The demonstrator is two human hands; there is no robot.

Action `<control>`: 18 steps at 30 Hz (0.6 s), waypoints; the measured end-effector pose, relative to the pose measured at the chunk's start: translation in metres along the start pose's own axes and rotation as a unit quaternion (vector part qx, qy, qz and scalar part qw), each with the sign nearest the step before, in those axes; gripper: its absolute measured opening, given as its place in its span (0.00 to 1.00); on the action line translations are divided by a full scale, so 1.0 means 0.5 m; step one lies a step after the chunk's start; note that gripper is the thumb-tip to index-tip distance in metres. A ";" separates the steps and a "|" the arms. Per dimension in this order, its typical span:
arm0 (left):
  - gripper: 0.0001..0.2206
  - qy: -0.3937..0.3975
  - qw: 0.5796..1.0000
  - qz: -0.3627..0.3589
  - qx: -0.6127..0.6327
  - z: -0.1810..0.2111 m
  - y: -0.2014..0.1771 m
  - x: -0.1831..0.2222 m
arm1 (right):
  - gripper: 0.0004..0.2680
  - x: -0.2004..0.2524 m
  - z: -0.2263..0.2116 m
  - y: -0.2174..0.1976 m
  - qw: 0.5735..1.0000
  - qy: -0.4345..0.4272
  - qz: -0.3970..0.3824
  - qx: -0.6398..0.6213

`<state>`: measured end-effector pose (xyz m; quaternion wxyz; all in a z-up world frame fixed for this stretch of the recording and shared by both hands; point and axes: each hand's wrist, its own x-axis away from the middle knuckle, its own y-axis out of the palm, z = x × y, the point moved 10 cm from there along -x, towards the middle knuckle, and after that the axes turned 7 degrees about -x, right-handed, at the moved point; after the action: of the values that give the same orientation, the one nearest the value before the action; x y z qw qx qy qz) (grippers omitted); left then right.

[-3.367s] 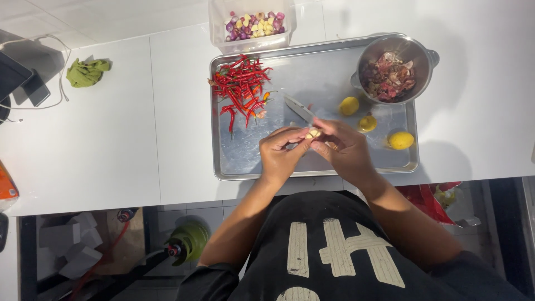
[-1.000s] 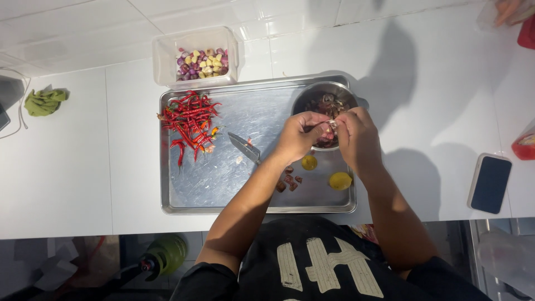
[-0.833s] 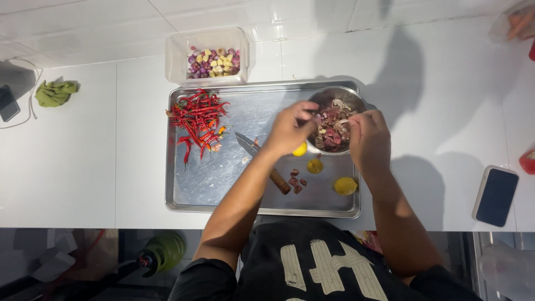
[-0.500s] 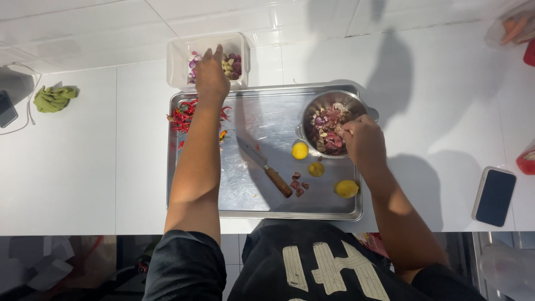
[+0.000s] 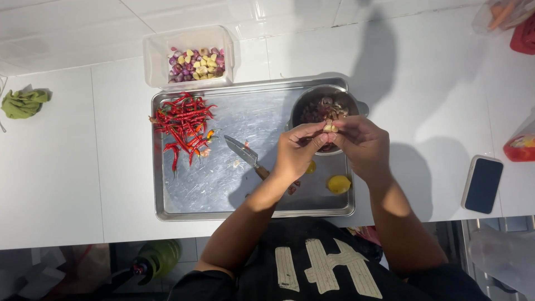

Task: The person peels garlic cloves on a metal tray containing other ingredients like red chilies and lemons, then walks to an industrial oven to operate the controls and open it.

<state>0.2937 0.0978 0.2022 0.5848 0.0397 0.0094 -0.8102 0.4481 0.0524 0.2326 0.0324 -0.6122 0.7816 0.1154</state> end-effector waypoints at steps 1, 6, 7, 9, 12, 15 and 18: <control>0.10 0.001 1.000 0.001 -0.002 0.015 -0.001 -0.003 | 0.07 0.004 -0.009 0.007 1.000 -0.001 -0.001 -0.002; 0.09 0.098 0.995 0.018 -0.018 0.096 -0.011 0.006 | 0.06 0.028 -0.079 0.033 0.997 -0.061 0.019 0.049; 0.09 0.098 0.995 0.018 -0.020 0.102 -0.012 0.009 | 0.06 0.031 -0.083 0.035 0.997 -0.060 0.019 0.047; 0.09 0.149 0.986 0.031 -0.067 0.136 -0.014 0.020 | 0.07 0.037 -0.099 0.042 0.993 -0.080 0.010 0.086; 0.07 0.157 0.983 0.040 -0.081 0.173 -0.015 0.035 | 0.06 0.046 -0.124 0.045 0.990 -0.115 0.020 0.074; 0.06 0.139 0.989 0.040 -0.040 0.169 -0.016 0.040 | 0.05 0.055 -0.118 0.037 0.992 -0.112 0.036 0.050; 0.07 0.103 0.990 0.075 -0.068 0.157 -0.031 0.055 | 0.08 0.065 -0.165 0.060 0.977 -0.152 0.044 0.142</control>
<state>0.2661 0.0717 0.2776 0.6408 0.0835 0.1219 -0.7533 0.4186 0.0103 0.3108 0.2320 -0.5421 0.8019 0.0966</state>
